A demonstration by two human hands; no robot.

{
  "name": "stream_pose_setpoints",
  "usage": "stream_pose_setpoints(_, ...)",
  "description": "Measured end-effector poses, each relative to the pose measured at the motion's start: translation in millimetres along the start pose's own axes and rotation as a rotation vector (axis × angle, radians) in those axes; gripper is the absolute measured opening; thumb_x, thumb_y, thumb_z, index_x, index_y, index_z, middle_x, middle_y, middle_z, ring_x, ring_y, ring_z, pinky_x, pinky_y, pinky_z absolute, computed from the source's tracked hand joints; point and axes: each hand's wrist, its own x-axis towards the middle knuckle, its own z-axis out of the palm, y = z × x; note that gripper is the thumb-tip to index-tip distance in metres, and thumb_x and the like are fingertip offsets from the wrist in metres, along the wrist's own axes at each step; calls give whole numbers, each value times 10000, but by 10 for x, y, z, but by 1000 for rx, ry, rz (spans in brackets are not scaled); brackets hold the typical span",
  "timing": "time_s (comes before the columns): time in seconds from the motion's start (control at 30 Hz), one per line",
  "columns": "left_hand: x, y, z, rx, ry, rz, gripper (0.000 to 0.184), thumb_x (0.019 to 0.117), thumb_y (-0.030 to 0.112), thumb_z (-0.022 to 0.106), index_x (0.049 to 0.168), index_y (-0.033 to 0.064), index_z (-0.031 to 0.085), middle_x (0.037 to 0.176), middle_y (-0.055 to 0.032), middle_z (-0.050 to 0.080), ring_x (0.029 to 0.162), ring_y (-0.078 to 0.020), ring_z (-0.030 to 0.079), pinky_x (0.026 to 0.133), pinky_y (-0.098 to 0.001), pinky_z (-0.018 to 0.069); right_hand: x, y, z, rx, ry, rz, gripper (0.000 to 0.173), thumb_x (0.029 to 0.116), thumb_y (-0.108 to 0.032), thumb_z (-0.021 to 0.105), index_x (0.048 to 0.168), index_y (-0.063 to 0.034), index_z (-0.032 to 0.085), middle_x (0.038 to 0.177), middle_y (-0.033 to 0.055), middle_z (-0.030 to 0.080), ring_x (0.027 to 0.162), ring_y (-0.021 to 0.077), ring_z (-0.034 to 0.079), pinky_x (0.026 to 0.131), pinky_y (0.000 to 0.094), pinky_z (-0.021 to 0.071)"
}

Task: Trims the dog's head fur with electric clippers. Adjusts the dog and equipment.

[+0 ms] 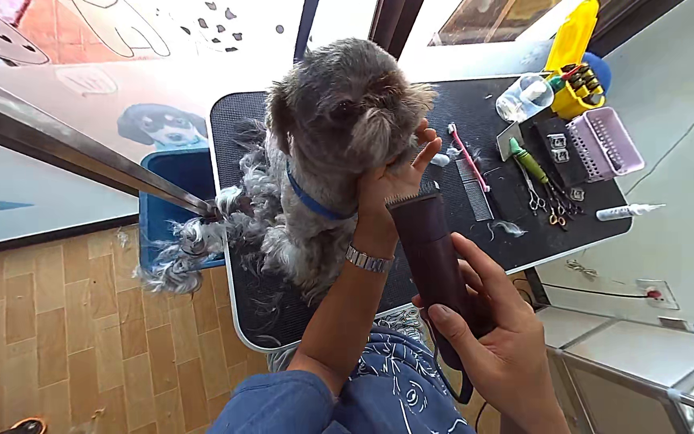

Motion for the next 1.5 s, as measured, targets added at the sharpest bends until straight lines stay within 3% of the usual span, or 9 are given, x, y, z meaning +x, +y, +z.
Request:
stream_pose_setpoints(0.33, -184, 39, -292, 128, -1, 0, 353, 1089, 362, 376, 1231, 140, 611, 1163, -44, 651, 1194, -205, 600, 1118, -465, 439, 259, -257, 82, -117, -27, -47, 639, 978, -278, 673, 1542, -104, 429, 1155, 50, 709, 888, 114, 731, 719, 269, 656)
stream_pose_setpoints(0.43, -199, 71, -212, 44, 68, -75, 361, 1107, 310, 303, 1136, 117, 606, 1029, -29, 650, 1070, -182, 635, 1056, -436, 488, 342, -344, 141, -172, -36, -122, 628, 978, -266, 673, 1531, -83, 437, 1136, 44, 713, 887, 85, 723, 713, 245, 645)
stream_pose_setpoints(0.5, -163, -37, -575, -29, -99, -45, 349, 1096, 292, 348, 1211, 89, 607, 1141, -60, 633, 1198, -220, 578, 1157, -463, 382, 357, -401, 168, -203, -53, -173, 626, 983, -261, 669, 1525, -53, 435, 1154, 57, 705, 904, 79, 714, 730, 237, 639)
stream_pose_setpoints(0.63, -32, -18, -591, 18, -212, 16, 237, 1032, 192, 494, 1095, 39, 664, 956, -76, 678, 959, -230, 665, 985, -453, 510, 183, -343, 139, -190, -54, -124, 621, 980, -283, 667, 1515, -48, 457, 1210, 88, 693, 937, 100, 720, 760, 265, 649)
stream_pose_setpoints(0.73, -393, 189, -228, 196, -1, -120, 227, 1069, 250, 455, 1136, 147, 645, 1054, -1, 664, 1073, -141, 636, 1039, -355, 501, 44, -202, 86, -104, -27, -25, 626, 980, -286, 672, 1497, -4, 460, 1209, 96, 697, 906, 121, 730, 734, 272, 656)
stream_pose_setpoints(0.93, -309, 190, -22, 125, -118, -120, 304, 1062, 271, 388, 1042, 164, 672, 922, 19, 660, 947, -110, 657, 977, -316, 519, -19, -177, 13, 44, 23, 47, 643, 978, -266, 675, 1530, -54, 424, 1178, 77, 701, 884, 153, 740, 720, 293, 664)
stream_pose_setpoints(1.1, -122, 96, -8, 63, -115, -56, 170, 978, 148, 487, 939, 91, 642, 802, -21, 653, 849, -165, 664, 969, -383, 518, -44, -193, 82, -71, 24, -39, 625, 972, -263, 684, 1518, -70, 447, 1166, 77, 705, 900, 119, 731, 730, 266, 655)
stream_pose_setpoints(1.23, 78, -109, -344, -4, -383, 4, 198, 943, 238, 682, 1043, 71, 718, 883, -40, 713, 876, -180, 684, 944, -400, 533, -52, -149, 181, -193, 85, -75, 604, 969, -280, 692, 1498, -92, 467, 1178, 79, 704, 912, 77, 715, 729, 229, 632)
stream_pose_setpoints(1.5, -139, -52, -116, 53, -67, -121, 398, 1091, 256, 273, 1009, 61, 610, 854, -39, 636, 899, -180, 647, 981, -386, 517, 149, -212, 205, -255, 132, -121, 611, 967, -268, 683, 1508, -106, 451, 1161, 32, 681, 850, 32, 672, 675, 197, 595)
